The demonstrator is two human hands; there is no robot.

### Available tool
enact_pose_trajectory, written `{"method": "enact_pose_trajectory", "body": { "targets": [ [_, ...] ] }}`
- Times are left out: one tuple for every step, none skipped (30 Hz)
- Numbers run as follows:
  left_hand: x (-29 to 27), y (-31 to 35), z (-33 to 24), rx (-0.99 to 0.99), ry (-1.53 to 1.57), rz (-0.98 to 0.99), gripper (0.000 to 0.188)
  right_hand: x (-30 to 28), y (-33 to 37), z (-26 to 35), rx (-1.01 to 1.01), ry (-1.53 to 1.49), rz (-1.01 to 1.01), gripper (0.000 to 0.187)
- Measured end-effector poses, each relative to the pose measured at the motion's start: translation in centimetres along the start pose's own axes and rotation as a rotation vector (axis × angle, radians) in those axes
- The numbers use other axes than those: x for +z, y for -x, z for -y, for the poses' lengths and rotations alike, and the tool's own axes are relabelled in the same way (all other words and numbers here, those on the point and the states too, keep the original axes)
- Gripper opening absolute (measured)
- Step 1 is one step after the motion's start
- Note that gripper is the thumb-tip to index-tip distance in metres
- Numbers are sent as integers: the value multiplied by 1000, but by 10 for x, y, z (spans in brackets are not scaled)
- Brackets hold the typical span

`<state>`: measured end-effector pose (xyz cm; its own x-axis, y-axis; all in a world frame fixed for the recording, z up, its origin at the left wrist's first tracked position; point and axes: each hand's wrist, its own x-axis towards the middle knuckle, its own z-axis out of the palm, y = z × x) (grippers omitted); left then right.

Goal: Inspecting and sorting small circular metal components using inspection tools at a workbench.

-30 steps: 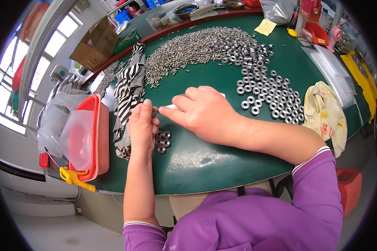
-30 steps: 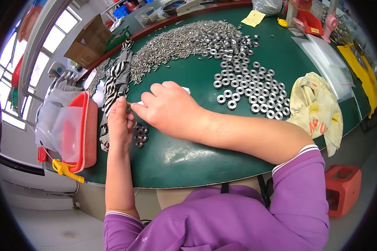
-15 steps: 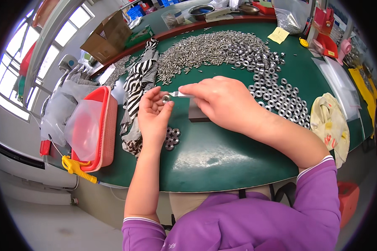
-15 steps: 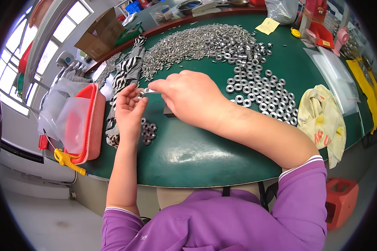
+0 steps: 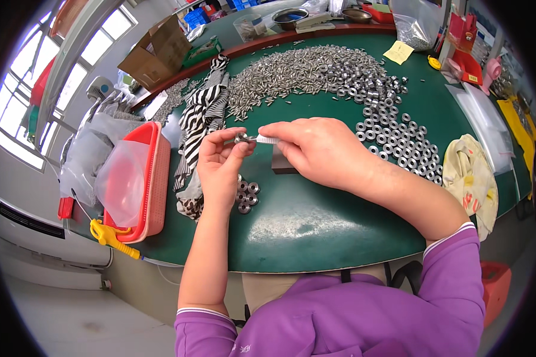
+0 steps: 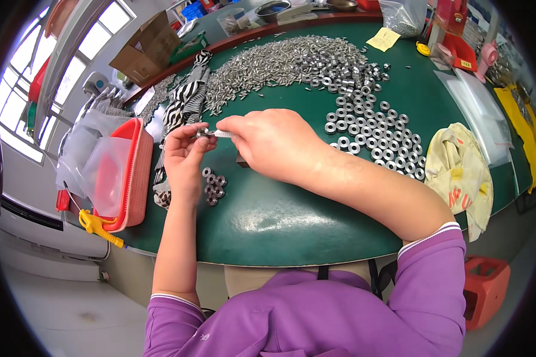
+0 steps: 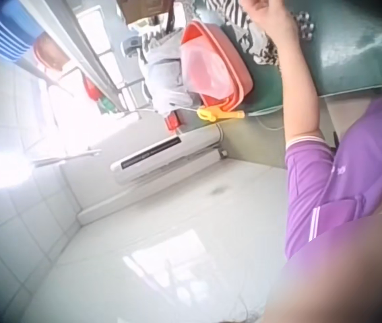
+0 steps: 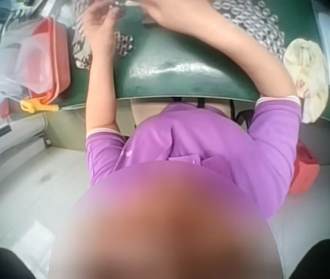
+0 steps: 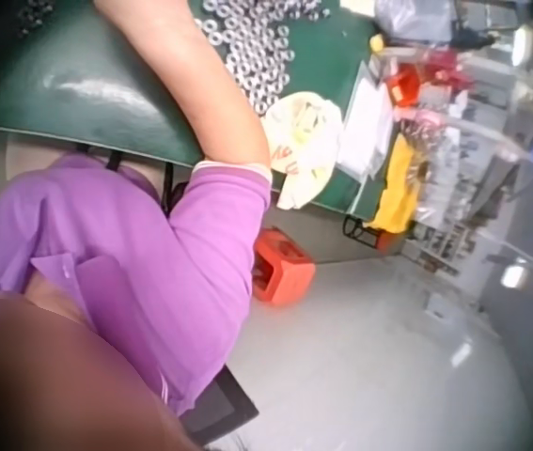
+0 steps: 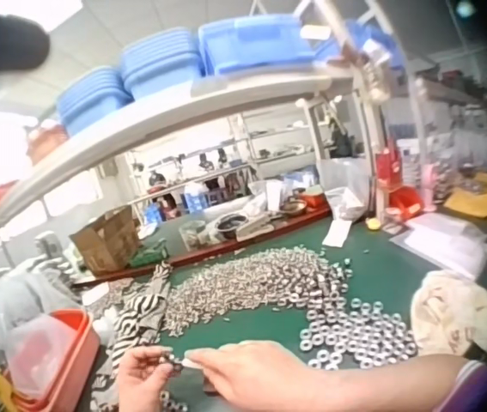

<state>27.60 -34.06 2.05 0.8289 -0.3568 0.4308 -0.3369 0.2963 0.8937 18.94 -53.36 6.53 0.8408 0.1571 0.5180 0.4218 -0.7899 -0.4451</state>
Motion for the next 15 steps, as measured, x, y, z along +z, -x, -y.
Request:
{"method": "enact_pose_trajectory", "body": {
  "targets": [
    [-2,0,-1,-37,48,29,33,-1,0,1,6,-3,5,27],
    [-2,-1,-2,-36,47,32,33,-2,0,2,7,-3,2,27],
    [-2,-2,-3,-69,118,19,30,-3,0,3,3,6,8,27],
    [-3,-2,-4,-102,189,5,27,-4,0,4,-2,15,15,27],
    [-4,-3,-3,-109,242,36,25,-4,0,5,1,14,11,27],
    [-5,-3,-4,-110,239,38,25,-4,0,6,-6,24,7,27],
    [-5,-4,-4,-140,324,50,24,-4,1,6,-13,33,4,27],
    [-5,-4,-5,-169,409,62,23,-4,0,7,-11,31,1,27],
    [-5,-4,-4,-171,408,65,23,-5,1,7,-17,40,2,27],
    [-6,-3,-2,-161,412,52,22,-6,1,7,-23,49,2,27],
    [-7,-3,0,-151,415,39,22,-6,1,7,-21,49,0,27],
    [-8,-3,2,-153,414,41,22,-5,1,6,-49,49,-29,25],
    [-10,-4,3,-158,421,32,22,-5,1,5,-78,49,-58,24],
    [-12,-4,4,-164,428,24,22,-5,0,5,-76,48,-59,24],
    [-11,-4,3,-167,429,26,22,-5,1,5,-80,59,-62,23]
  ]
}}
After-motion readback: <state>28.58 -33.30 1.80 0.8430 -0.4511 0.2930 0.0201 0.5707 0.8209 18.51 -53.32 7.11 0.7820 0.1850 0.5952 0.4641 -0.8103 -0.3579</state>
